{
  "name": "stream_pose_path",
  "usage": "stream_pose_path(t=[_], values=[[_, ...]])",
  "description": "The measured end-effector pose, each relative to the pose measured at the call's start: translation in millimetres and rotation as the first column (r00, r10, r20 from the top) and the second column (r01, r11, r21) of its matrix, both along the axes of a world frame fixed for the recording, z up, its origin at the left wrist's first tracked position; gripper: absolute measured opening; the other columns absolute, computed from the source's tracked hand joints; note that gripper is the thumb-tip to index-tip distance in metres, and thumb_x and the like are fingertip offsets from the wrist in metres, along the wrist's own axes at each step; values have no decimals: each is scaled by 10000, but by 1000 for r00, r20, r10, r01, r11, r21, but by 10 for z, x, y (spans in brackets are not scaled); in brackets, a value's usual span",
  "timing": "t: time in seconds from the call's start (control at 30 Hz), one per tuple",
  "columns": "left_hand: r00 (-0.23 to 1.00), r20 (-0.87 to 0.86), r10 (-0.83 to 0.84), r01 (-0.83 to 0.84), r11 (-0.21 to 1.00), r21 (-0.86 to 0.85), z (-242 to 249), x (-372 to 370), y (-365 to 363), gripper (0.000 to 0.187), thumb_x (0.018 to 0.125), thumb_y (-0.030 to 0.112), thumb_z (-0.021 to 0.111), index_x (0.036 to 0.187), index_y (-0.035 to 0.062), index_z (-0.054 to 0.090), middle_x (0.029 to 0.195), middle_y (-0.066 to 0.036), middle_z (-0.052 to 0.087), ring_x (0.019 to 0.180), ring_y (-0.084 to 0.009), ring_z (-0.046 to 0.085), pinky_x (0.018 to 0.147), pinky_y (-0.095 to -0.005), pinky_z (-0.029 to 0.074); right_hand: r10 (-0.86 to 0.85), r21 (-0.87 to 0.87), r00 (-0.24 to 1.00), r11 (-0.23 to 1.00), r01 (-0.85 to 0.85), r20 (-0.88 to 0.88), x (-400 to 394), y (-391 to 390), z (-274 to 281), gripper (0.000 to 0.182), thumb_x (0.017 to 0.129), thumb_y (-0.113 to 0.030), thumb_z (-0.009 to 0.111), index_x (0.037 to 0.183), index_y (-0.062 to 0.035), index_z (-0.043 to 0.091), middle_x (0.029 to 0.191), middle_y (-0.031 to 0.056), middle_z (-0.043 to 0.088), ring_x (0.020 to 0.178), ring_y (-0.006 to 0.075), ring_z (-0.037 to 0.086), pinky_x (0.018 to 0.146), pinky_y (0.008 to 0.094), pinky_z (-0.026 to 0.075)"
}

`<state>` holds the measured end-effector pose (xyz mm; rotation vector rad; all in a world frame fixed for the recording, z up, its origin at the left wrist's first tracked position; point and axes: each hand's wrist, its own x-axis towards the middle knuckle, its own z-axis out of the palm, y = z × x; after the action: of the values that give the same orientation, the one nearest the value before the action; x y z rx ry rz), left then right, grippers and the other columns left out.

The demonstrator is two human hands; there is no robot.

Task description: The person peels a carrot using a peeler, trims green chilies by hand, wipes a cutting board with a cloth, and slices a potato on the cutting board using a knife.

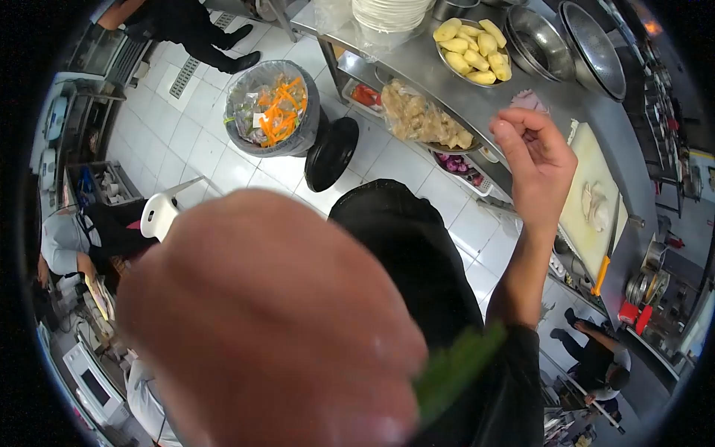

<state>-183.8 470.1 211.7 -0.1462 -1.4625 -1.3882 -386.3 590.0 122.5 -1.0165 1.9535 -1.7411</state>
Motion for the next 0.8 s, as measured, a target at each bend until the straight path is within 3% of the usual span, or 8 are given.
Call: stream_pose_path(t=[0.2,0.37,0.43,0.5,0.53,0.6,0.67,0.8], values=[[774,397,493,-388,865,-318,-1008,91,-887,116,855,-61,608,949,-78,674,976,-159,664,800,-180,646,732,-267,521,-155,32,988,987,155,-1,-126,333,-177,109,897,-33,649,987,29,647,806,24,621,736,86,561,692,224,455],[525,723,450,-720,688,94,-2340,350,-1808,269,834,18,685,1080,-84,649,1000,-158,679,882,-194,652,813,-307,509,-364,97,931,927,361,14,-266,743,-381,79,897,-33,636,952,22,645,756,-6,589,690,62,524,644,206,424],[219,866,450,-557,786,-268,-3192,629,-2437,710,780,195,775,1343,-79,441,1315,-288,505,1155,-372,558,975,-413,448,-442,131,897,891,436,24,-338,924,-523,56,881,-8,625,932,9,642,749,-16,580,686,51,511,634,193,403],[-549,781,298,-411,717,-563,-4717,900,-3008,1116,689,377,824,1456,-82,157,1497,-373,142,1333,-520,309,1090,-479,332,-495,249,868,837,487,-35,-400,1156,-657,59,871,1,628,929,1,640,752,-16,586,688,49,509,636,189,401],[-484,845,227,-434,776,-457,-4354,835,-2802,1275,634,465,832,1450,-110,37,1496,-395,-84,1352,-579,204,1111,-507,303,-524,299,849,801,518,-67,-425,1237,-685,63,865,5,629,927,-3,640,753,-16,588,689,48,507,637,187,400],[-241,867,436,-319,808,-496,-3977,703,-2390,681,780,388,709,1275,-45,529,1358,-369,416,1309,-478,376,1037,-437,391,-594,292,795,744,601,-122,-399,1395,-705,69,863,23,610,919,-8,637,754,-13,599,684,49,509,640,194,415],[-101,901,423,-278,857,-433,-3930,480,-2147,337,830,299,653,880,-30,707,819,-252,664,776,-413,646,746,-463,490,-662,257,738,696,671,-133,-375,1709,-795,62,869,28,599,910,-3,634,760,-10,606,689,50,516,645,199,425],[295,927,231,-193,965,-179,-3675,-77,-1511,300,840,164,702,1056,-42,677,860,-168,706,783,-243,670,739,-335,515,-749,312,643,579,753,-159,-408,2216,-917,183,863,29,610,1030,-16,666,774,1,626,705,71,558,657,219,449]])
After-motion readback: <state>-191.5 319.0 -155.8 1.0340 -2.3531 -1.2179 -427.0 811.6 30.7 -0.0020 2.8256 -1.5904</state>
